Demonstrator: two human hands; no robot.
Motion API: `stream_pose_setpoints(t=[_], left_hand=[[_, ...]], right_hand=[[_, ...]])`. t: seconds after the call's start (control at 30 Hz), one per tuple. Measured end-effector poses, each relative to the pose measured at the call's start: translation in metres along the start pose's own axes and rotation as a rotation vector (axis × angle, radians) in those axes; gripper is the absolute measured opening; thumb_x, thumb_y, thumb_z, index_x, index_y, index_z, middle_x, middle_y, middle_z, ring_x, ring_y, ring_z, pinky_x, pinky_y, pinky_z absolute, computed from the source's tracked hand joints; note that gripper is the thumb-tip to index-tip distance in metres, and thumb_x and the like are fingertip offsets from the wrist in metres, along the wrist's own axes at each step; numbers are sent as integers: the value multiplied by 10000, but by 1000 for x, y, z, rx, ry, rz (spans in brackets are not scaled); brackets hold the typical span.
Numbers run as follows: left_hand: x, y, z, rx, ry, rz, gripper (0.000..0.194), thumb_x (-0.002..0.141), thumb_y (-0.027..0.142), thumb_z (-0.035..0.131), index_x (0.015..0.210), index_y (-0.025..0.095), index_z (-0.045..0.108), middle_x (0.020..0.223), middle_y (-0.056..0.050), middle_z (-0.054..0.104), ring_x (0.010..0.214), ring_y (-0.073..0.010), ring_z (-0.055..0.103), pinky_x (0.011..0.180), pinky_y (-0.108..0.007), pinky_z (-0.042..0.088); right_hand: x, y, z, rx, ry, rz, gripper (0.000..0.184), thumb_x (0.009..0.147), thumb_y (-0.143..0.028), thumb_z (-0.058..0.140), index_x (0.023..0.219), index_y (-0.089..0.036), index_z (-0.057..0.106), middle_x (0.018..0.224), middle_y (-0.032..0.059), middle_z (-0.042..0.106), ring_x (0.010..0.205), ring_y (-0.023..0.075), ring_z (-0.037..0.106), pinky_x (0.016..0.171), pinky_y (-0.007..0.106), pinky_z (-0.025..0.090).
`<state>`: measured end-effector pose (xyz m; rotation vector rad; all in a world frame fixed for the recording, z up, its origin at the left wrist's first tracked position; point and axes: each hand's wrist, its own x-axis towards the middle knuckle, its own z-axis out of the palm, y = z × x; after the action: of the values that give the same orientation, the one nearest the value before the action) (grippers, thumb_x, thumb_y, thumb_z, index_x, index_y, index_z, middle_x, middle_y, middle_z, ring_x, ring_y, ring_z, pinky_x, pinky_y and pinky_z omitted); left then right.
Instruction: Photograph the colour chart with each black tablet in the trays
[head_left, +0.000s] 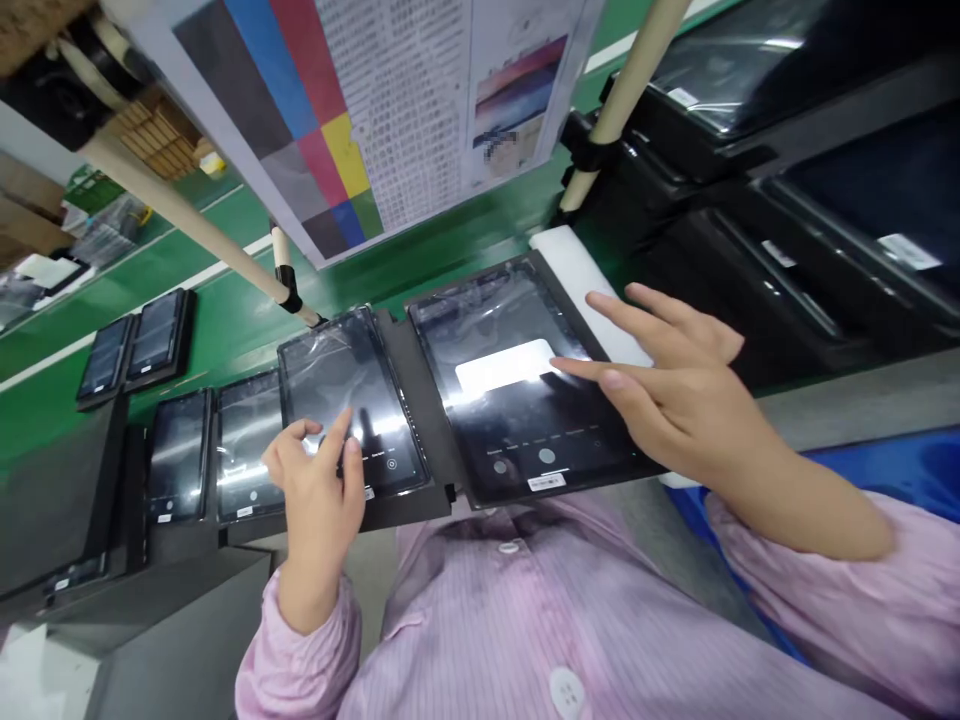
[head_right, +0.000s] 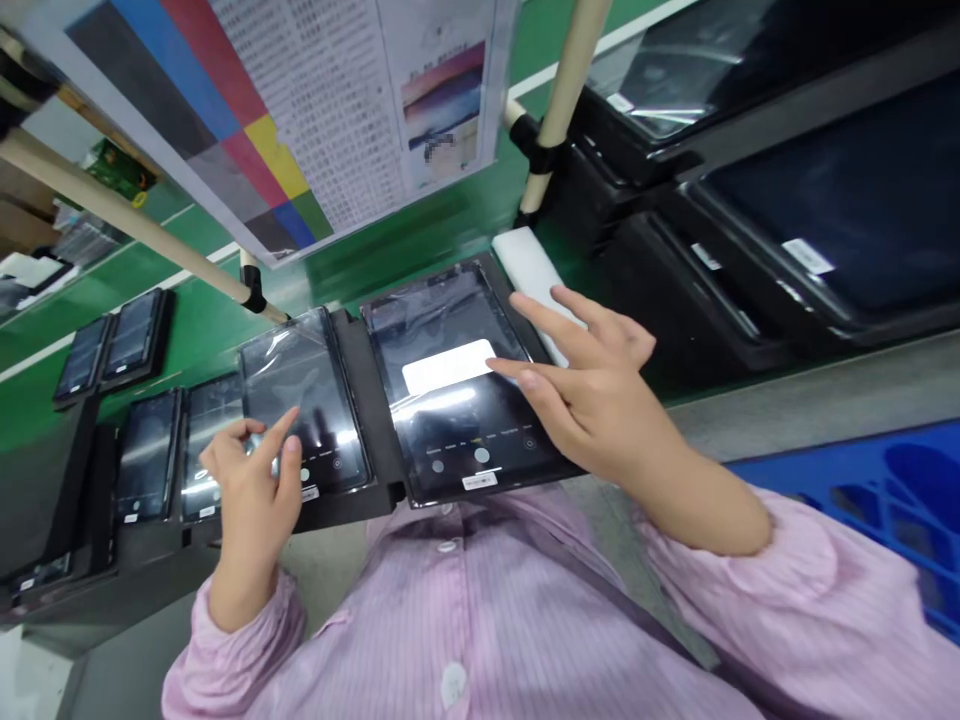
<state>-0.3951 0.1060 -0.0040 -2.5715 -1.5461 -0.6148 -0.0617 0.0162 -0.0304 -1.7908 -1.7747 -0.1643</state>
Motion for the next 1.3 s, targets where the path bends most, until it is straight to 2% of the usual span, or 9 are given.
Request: stream_pose_setpoints(t=[0.2,0.37,0.53,0.6,0.67,0.73,0.8,0.97,1.3], left_hand=[[6,12,-1,1,-52,18,343,980,250,497,1228,232,733,1148,-157,478,1127,-315,432,995,-525,367],[14,16,5,33,-48,13,347,982,270,497,1242,237,724,1172,-161,485,1118,-319,429,966,-520,391],[14,13,6,56,-108,5,384,975,367,531,1304,233,676,1245,-183,511,1168,-353,459,972,-552,406],[8,7,2,2,-161,42,547,930,496,597,1404,224,584,1393,-203,472,1317,-394,414,1053,-590,370],[0,1,0,-65,-279,111,883,806,683,668,1520,219,433,1568,-218,349,1469,-451,265,1127,-640,301],[-10,-5,1,-108,-382,184,1170,655,822,690,1580,211,314,1648,-225,233,1526,-498,103,1160,-700,215],[-17,-10,5,-114,-409,232,1267,591,858,697,1592,199,284,1657,-231,213,1527,-519,42,1166,-736,149],[-27,-18,12,-109,-377,309,1161,644,814,705,1565,196,358,1628,-226,302,1523,-512,98,1174,-728,161],[-38,-18,15,-169,-312,311,980,721,774,665,1503,217,471,1566,-209,426,1514,-485,201,1186,-695,202]], right_hand=[[2,-10,-5,151,79,-9,391,1028,-263,386,1118,-184,757,1507,104,464,1409,308,433,1166,544,355],[2,-19,-16,210,36,36,440,1029,-259,351,1371,-324,621,1570,25,385,1432,285,403,1203,540,316],[-5,-12,-9,180,24,-102,507,1024,-315,366,1505,-470,413,1584,15,356,1349,327,487,1026,579,410],[-9,-11,-2,110,-31,-223,535,1022,-433,356,1553,-480,308,1592,34,340,1304,341,520,952,582,419],[-14,-13,6,61,-111,-323,620,993,-576,356,1587,-423,261,1597,63,329,1322,345,505,958,586,413],[-19,-17,15,25,-168,-385,733,948,-681,370,1596,-352,273,1594,84,333,1386,349,443,1015,588,399],[-23,-20,23,-15,-179,-406,787,918,-737,365,1575,-304,333,1592,93,337,1437,372,369,1055,601,378],[-26,-19,31,-79,-149,-422,780,914,-776,309,1439,-241,525,1544,126,410,1397,434,394,1016,617,407],[-24,-23,29,-126,-136,-434,840,917,-787,242,1339,-181,641,1449,170,508,1292,486,467,934,629,454]])
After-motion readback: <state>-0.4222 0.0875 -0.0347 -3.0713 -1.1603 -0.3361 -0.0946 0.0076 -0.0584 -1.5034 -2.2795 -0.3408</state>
